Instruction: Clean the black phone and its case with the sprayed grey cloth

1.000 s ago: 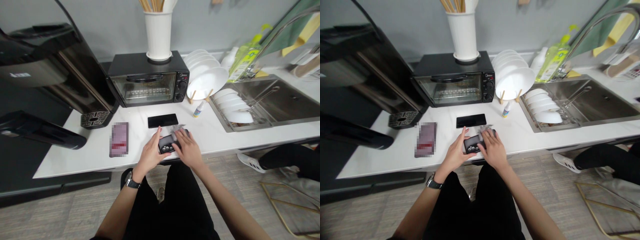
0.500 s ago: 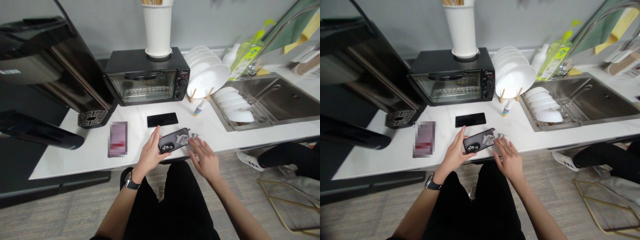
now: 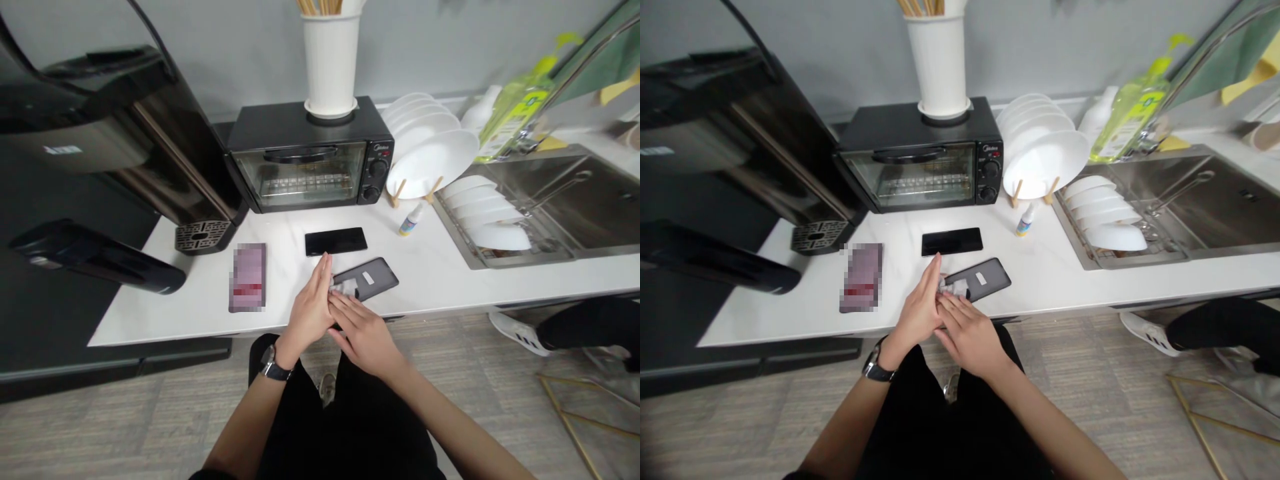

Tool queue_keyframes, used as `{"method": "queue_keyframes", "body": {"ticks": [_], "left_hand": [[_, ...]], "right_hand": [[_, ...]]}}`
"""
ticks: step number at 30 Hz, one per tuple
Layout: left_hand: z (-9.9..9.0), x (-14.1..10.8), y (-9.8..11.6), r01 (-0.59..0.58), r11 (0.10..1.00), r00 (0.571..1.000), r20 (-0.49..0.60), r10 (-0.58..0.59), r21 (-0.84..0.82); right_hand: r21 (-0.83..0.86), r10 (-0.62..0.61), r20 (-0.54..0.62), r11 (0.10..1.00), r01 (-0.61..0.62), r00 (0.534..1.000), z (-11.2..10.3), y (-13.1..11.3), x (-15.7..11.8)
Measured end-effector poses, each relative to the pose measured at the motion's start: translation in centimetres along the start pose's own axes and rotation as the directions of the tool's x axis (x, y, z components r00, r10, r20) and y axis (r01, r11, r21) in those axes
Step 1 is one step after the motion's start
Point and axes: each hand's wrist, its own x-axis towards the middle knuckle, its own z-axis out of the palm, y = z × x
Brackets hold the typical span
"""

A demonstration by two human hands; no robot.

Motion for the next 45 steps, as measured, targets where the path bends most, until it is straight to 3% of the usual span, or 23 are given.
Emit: {"method": "queue_keyframes", "body": {"ticks": [4,8,11,14,17,20,23,27,31,34,36,39,42,45], "left_hand": [[-0.1,0.2,0.4,0.012,1.000,1.000,0.018,-0.011,-0.014],[-0.2,0.4,0.4,0.032,0.998,0.999,0.029,-0.031,-0.048],[-0.1,0.2,0.2,0.021,0.999,0.999,0.032,-0.019,-0.048],[-0.1,0.0,0.0,-0.037,0.999,0.999,0.014,0.037,-0.031],[-0.1,-0.1,0.0,-0.033,0.999,0.999,0.006,0.033,-0.013],[-0.2,0.0,0.2,0.010,1.000,1.000,0.015,-0.010,-0.016],[-0.2,0.2,0.2,0.026,0.999,0.999,0.025,-0.025,-0.044],[-0.1,0.3,0.0,0.032,0.998,0.999,0.025,-0.031,-0.058],[0.0,0.4,0.0,0.032,0.998,0.999,0.018,-0.031,-0.056],[0.0,0.4,0.1,0.036,0.997,0.999,0.022,-0.035,-0.061],[0.0,0.3,0.0,0.031,0.998,0.999,0.020,-0.030,-0.061],[0.0,0.1,-0.3,-0.006,0.999,1.000,0.012,0.007,-0.040],[-0.1,-0.1,-0.3,0.001,1.000,1.000,0.019,-0.001,-0.007],[0.0,0.0,0.0,0.039,0.999,0.999,0.016,-0.039,-0.007]], "right_hand": [[-0.132,0.100,-0.058,0.986,-0.107,0.993,-2.0,3.3,-3.7],[-0.226,0.250,-0.173,0.931,-0.286,0.953,-2.6,6.4,-2.5],[-0.168,0.245,-0.174,0.947,-0.274,0.954,-1.4,5.6,0.7],[-0.081,0.116,-0.087,0.989,-0.123,0.989,0.0,2.7,2.3],[-0.056,0.019,-0.026,0.998,-0.020,0.999,0.1,0.7,0.6],[-0.108,0.040,-0.030,0.993,-0.043,0.999,-1.2,1.4,-2.8],[-0.189,0.151,-0.159,0.965,-0.180,0.976,-2.9,3.5,-5.1],[-0.198,0.231,-0.365,0.927,-0.318,0.902,-4.2,5.5,-5.5],[-0.238,0.246,-0.230,0.924,-0.299,0.942,-3.5,6.6,-3.9],[-0.240,0.317,-0.240,0.896,-0.373,0.917,-2.1,6.7,-1.6],[-0.196,0.312,-0.242,0.911,-0.361,0.919,-0.9,5.4,0.4],[-0.092,0.202,-0.136,0.972,-0.215,0.970,0.5,1.7,2.5],[-0.006,0.104,-0.051,0.994,-0.105,0.993,0.6,-0.9,1.9],[-0.047,0.096,-0.045,0.994,-0.098,0.994,-0.6,0.1,-0.9]]}}
